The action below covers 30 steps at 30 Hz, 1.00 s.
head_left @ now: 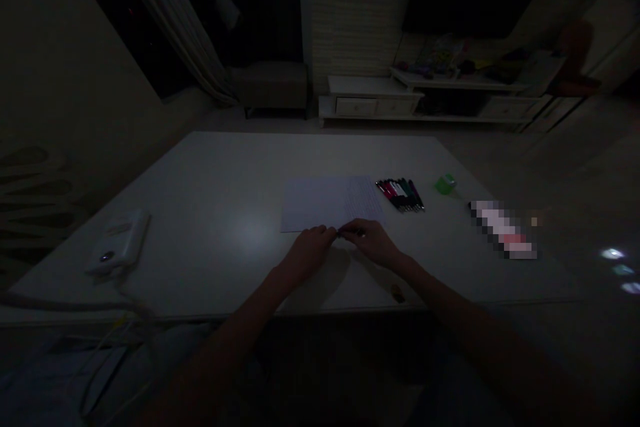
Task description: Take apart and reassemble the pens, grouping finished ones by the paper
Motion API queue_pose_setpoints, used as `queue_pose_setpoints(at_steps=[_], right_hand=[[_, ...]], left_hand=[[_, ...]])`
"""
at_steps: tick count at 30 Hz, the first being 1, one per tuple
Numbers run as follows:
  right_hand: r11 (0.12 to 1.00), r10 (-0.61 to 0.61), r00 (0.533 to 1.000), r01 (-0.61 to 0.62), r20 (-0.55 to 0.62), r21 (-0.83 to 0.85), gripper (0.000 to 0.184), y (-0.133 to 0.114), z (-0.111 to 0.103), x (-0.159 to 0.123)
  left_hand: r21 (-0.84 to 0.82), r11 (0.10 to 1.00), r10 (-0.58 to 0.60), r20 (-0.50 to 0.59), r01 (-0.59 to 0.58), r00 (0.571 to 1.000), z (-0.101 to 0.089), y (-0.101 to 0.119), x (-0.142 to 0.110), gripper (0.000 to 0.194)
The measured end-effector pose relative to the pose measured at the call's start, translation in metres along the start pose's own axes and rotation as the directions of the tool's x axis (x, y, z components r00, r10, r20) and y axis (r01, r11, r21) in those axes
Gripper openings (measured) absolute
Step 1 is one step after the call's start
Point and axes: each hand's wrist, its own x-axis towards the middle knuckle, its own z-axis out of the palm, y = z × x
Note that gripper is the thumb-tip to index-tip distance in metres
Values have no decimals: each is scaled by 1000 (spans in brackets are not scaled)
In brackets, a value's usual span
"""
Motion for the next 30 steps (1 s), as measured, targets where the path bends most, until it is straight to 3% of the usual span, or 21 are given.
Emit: queue_pose_setpoints(at_steps=[4,8,11,16,30], right_hand=[[994,-42,999,40,-18,-106,33,16,-5,3],[925,-84,990,37,-109,-379,15,33,-9,3],[887,-79,994,34,-80,-460,8,39,-10,3],[917,-26,996,-8,-80,-399,11,37,-18,1],[945,-184,976,144,-113,-294,9,27,-19,-5]], left_hand=[[-28,998,-53,-3,53,999,-2,-6,0,22],[-48,994,-97,-45,95,994,-2,-13,-3,24],[-28,995,-99,-61,97,993,-2,-18,-6,24],[44,993,-109,-49,111,993,-1,-26,-12,24],[73,993,-92,3,91,996,-8,-18,-12,22]])
